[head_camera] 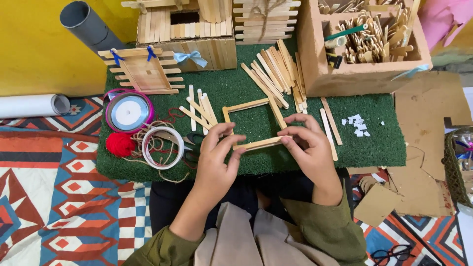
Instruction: Assembling a square frame from popsicle sticks by carefully aligning and joining them.
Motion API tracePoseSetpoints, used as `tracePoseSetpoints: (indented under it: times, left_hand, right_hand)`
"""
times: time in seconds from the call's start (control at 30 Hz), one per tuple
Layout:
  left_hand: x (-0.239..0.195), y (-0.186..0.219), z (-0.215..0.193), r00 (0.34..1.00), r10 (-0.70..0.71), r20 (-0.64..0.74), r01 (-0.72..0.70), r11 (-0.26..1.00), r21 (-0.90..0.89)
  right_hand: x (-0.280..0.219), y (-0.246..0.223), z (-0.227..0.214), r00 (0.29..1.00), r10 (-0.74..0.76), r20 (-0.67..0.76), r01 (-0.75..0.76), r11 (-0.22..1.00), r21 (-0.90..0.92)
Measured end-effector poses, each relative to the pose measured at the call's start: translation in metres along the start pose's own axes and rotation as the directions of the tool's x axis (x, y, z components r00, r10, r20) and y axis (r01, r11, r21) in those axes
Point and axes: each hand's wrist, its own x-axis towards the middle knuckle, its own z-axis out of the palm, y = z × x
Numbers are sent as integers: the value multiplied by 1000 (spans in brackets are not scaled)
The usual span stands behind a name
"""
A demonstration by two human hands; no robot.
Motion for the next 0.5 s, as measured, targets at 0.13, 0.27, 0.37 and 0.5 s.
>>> tracePoseSetpoints:
  times: [0.13, 0.27, 0.37, 0.5]
  left_hand:
    - [2, -6, 4, 993, 71, 90, -75, 996, 38]
    - [3, -12, 10, 995, 94, 43, -95, 995, 21]
    - [-2, -13, 17, 994, 101, 49, -102, 995, 19]
    - [-9, -18, 24, 976, 199, 89, -209, 970, 122]
  right_hand:
    - [-1, 4, 1, 1000, 9, -22, -8, 999, 34]
    - [0, -3, 1, 1000, 5, -17, -4, 999, 42]
    - [-2, -10, -6, 999, -8, 38, 11, 997, -79]
    - [0, -30, -22, 979, 28, 200, 40, 944, -327]
